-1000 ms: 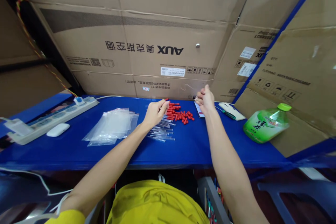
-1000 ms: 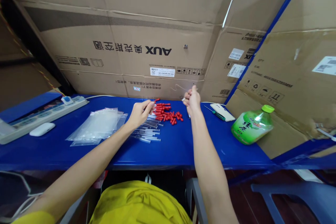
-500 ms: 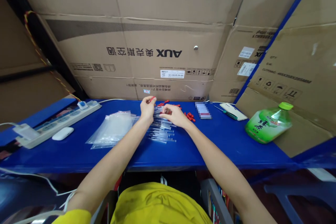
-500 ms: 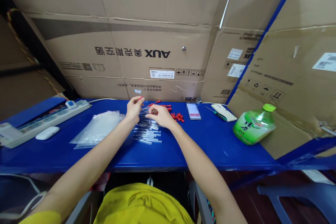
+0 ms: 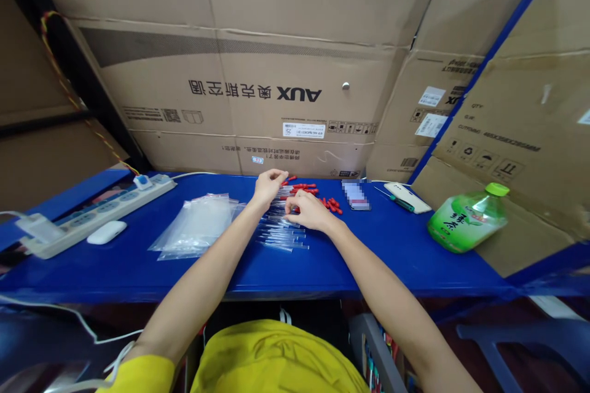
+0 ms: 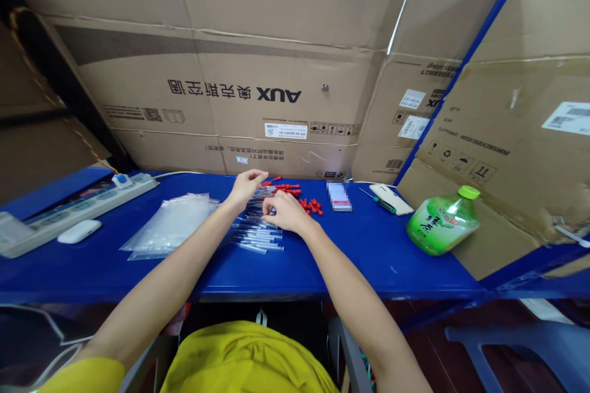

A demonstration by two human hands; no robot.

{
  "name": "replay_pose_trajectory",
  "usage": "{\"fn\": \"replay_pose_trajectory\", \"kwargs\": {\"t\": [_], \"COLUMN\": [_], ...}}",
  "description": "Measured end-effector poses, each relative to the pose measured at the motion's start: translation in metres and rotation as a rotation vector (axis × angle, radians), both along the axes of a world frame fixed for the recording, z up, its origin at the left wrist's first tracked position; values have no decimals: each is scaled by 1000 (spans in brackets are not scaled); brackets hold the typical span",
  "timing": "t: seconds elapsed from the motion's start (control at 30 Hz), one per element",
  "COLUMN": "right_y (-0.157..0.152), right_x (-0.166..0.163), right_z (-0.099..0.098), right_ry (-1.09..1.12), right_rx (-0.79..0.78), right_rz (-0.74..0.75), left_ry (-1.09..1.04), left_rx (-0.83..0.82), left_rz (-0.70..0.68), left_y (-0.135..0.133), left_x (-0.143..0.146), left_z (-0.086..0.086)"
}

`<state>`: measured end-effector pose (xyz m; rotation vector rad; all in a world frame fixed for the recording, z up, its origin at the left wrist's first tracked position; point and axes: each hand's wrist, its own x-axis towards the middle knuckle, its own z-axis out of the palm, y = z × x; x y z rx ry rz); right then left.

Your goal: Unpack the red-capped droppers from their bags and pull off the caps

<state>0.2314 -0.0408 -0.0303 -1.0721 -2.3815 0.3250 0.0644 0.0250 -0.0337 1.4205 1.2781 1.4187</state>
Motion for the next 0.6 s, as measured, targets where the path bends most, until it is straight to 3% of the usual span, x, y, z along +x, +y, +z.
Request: {"fn": "replay_pose_trajectory", "kwargs": {"t": [0.2,0.47,0.53,0.6], "right_y": [9,23,28,32], "right_x": [10,26,33,42], "right_z": [-1,-3,-4,-3], "right_ry": [293,622,623,592], "right_rx": [-7,-90,-78,-81], "right_rz": [-245,-184,-209,-216], "left_ry": [-9,-27,3,132], "left_rx": [-98,-210,-189,-87], "left_rz": [-152,-407,-452,-411], "left_y": [-11,-25,-24,-22], "left_x": [5,14,14,13], "left_z": [6,12,10,8]}}
